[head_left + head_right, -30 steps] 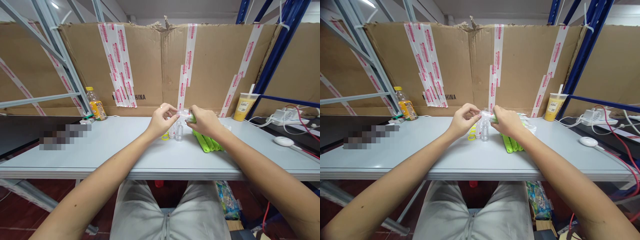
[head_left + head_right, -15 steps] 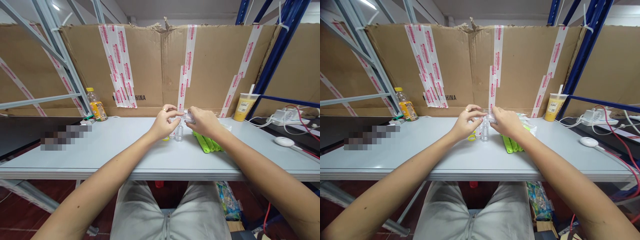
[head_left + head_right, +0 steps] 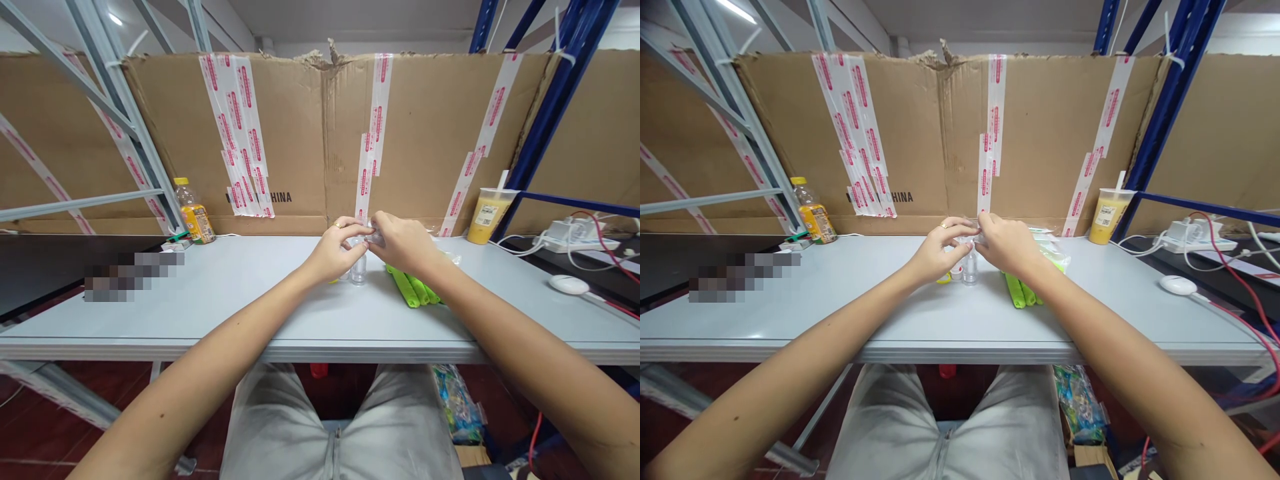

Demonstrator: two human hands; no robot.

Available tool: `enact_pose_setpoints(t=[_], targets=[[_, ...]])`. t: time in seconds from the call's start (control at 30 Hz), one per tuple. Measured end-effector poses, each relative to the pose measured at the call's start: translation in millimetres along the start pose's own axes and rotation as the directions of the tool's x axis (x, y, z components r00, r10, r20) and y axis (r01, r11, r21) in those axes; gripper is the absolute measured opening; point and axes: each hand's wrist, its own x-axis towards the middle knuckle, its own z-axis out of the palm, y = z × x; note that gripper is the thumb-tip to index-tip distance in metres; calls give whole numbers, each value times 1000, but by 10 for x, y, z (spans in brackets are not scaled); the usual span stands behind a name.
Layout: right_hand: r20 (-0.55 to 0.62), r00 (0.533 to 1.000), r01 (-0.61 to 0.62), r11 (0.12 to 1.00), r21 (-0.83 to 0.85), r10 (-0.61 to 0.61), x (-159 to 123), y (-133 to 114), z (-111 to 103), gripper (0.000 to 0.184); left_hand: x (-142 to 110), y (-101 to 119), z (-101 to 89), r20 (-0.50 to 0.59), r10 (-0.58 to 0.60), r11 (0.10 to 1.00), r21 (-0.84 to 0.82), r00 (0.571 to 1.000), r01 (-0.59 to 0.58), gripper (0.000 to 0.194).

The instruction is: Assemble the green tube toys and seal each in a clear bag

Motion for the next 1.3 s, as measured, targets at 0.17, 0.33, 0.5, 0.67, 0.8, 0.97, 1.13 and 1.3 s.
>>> enact_pose_setpoints(t=[0.17, 0.33, 0.5, 0.67, 0.8, 0.97, 1.13, 1.3], targets=[[-28, 999, -19, 1000, 2, 19, 62, -31, -64, 26, 8, 55, -4, -94, 14, 996, -83, 995, -21, 20], [-90, 994, -50, 997, 61, 55, 248, -195, -221, 28, 42, 109, -77, -292, 26, 982, -174, 956, -80, 17], [-102, 986, -99, 957, 273, 131, 379, -397, -401, 29, 120, 164, -242, -416, -6, 979, -187, 910, -80, 17], [-110, 979, -72, 800, 595, 170, 397, -450, -420, 37, 167, 211, -352, -463, 1, 972, -209, 887, -110, 11], [-103, 967, -68, 629, 775, 232, 465, -334, -238, 45, 253, 166, -387, -443, -17, 973, -213, 896, -87, 9], [82, 977, -111, 142, 984, 199, 566, -98, -10, 43, 468, 71, -425, -356, -80, 960, -279, 931, -24, 10], [171, 946, -163, -54, 985, 274, 497, 9, 47, 27, 494, 34, -355, -305, -86, 953, -304, 949, -11, 9], [110, 926, -145, 72, 987, 362, 387, -38, 36, 11, 373, 22, -239, -288, -104, 943, -333, 952, 2, 8]])
